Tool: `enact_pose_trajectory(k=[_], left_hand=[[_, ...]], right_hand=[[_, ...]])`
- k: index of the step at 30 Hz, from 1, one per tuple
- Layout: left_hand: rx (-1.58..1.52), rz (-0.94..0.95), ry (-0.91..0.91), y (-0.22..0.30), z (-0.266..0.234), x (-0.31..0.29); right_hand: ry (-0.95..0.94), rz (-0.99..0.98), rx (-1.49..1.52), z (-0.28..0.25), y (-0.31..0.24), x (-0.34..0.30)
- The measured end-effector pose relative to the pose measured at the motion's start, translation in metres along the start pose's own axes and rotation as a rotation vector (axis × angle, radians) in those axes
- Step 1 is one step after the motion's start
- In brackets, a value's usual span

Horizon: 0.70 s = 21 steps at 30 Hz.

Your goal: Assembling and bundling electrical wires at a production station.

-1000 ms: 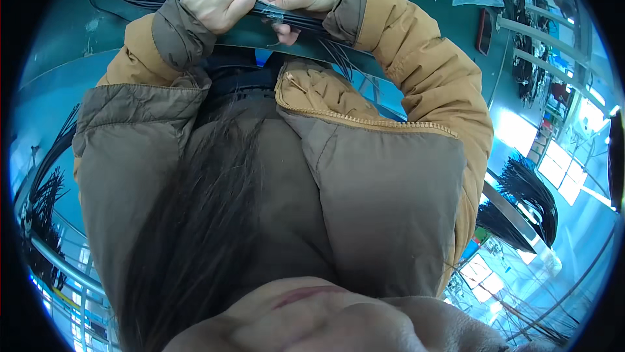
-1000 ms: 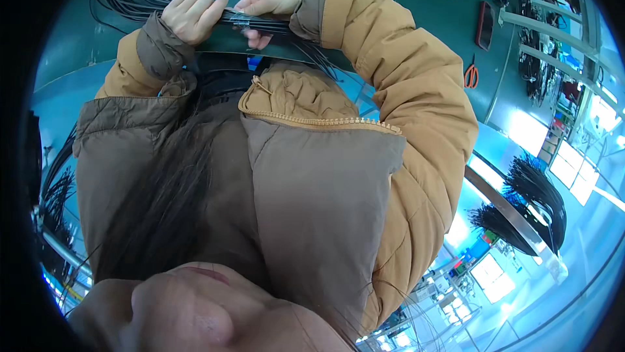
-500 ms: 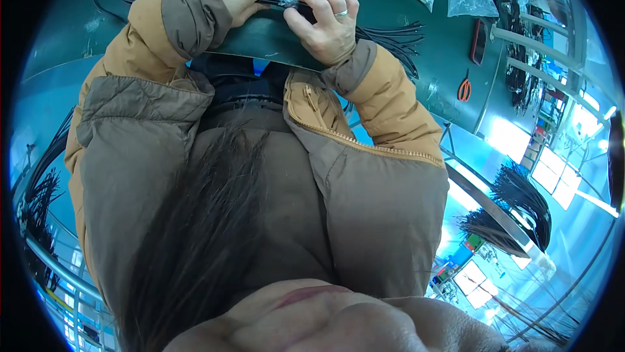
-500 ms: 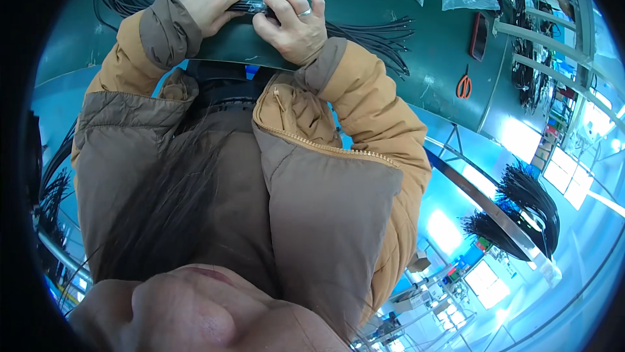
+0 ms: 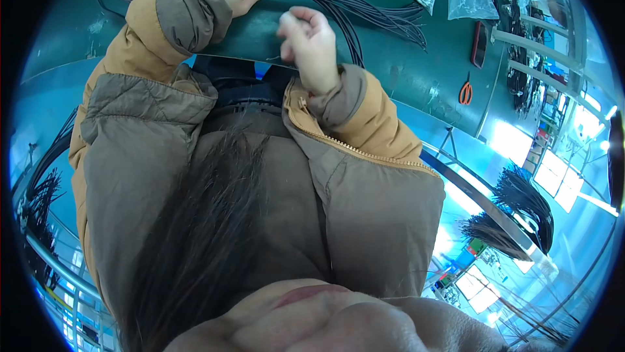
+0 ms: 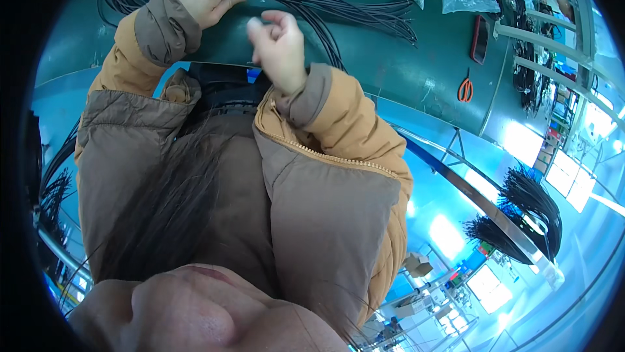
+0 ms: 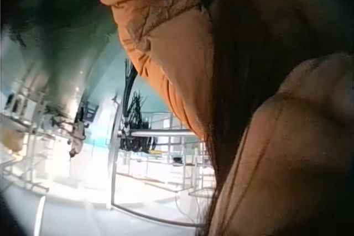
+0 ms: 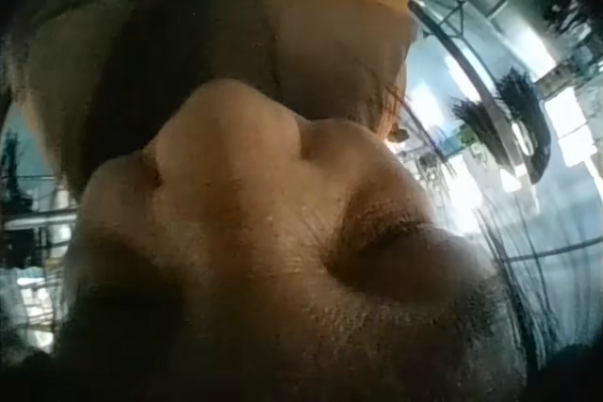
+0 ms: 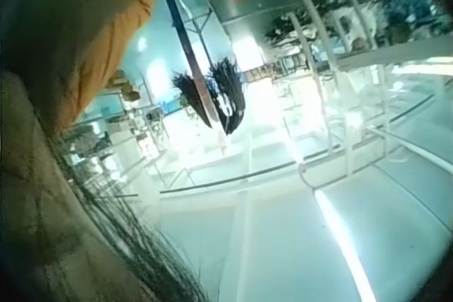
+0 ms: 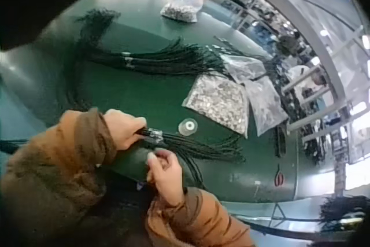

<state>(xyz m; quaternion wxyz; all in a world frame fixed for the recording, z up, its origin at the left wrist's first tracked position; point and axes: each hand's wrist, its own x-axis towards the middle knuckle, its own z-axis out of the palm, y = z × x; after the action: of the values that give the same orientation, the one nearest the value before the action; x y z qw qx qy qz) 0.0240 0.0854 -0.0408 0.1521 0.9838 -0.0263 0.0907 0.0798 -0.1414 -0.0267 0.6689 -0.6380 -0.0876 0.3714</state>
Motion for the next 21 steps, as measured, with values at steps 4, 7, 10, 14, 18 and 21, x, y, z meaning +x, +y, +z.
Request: enact_pose_trajectory(k=[4,7,10,14,18,21], left_hand=[[-0.04,0.018,0.054,0.017,-0.008,0.001],[-0.024,0.016,0.06,0.019,-0.009,0.0],[-0.054,0.051,0.073,0.019,-0.014,0.0],[-0.192,0.124,0.004,0.021,-0.036,-0.001],[-0.361,0.035,-0.13,0.031,-0.049,-0.004],[-0.453,0.062,-0.224,0.02,-0.04,0.003]], right_hand=[[-0.084,0.163,0.569,0.0,-0.003,0.02],[-0.105,0.166,0.647,0.003,0.002,0.021],[-0.106,0.173,0.538,0.003,0.025,0.025],[0.055,0.232,0.482,0.006,0.031,0.054],[0.018,-0.073,0.809,0.014,0.019,0.085],[-0.04,-0.084,0.801,0.006,0.021,0.096]])
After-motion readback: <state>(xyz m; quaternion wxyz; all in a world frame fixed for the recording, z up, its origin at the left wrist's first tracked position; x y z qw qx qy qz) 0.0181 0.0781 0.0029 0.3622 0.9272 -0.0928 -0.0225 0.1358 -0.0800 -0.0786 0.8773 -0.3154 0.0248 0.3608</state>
